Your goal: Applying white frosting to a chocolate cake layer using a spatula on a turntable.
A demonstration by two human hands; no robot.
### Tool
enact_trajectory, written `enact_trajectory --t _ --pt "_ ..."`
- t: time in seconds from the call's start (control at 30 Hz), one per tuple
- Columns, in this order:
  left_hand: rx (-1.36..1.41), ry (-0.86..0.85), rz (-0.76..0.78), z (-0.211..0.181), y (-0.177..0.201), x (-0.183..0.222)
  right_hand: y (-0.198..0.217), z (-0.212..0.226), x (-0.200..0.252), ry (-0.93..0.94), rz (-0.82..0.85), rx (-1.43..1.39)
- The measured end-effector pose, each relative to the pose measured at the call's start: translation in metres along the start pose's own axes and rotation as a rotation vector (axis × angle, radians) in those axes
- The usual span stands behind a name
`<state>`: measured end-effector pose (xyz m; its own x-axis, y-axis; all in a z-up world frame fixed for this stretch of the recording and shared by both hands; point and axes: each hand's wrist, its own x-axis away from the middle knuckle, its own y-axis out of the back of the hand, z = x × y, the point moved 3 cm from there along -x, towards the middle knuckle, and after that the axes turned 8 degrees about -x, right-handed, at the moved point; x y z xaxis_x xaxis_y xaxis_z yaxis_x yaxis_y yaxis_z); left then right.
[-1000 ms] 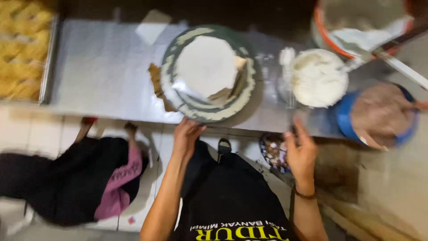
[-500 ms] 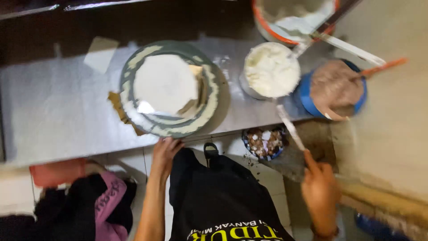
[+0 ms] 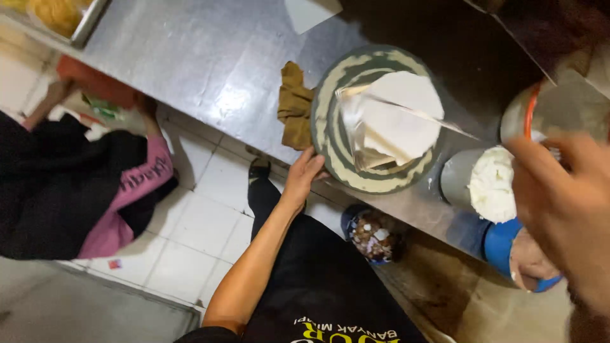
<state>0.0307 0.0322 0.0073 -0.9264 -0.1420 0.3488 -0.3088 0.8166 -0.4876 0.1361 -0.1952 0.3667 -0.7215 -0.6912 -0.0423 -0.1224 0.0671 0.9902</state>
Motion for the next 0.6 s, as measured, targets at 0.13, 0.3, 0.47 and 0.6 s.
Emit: enact_trajectory --t 0.13,0.3,0.47,0.6 --pt "0.032 0.015 0.063 0.066 0.009 -0.008 0.026 0.074 -0.098 0.386 0.086 0.386" --pt "-0.016 0.024 0.354 0.077 -0.032 0.019 0.007 0.108 -0.128 0.698 0.147 0.756" --pt "-0.089 -0.01 0.441 0.091 -0.05 0.021 0.0 0.124 -0.132 0.766 0.19 0.91" --pt "-0.018 -0.022 0.419 0.102 -0.04 -0.002 -0.006 0.125 -0.124 0.806 0.227 0.915"
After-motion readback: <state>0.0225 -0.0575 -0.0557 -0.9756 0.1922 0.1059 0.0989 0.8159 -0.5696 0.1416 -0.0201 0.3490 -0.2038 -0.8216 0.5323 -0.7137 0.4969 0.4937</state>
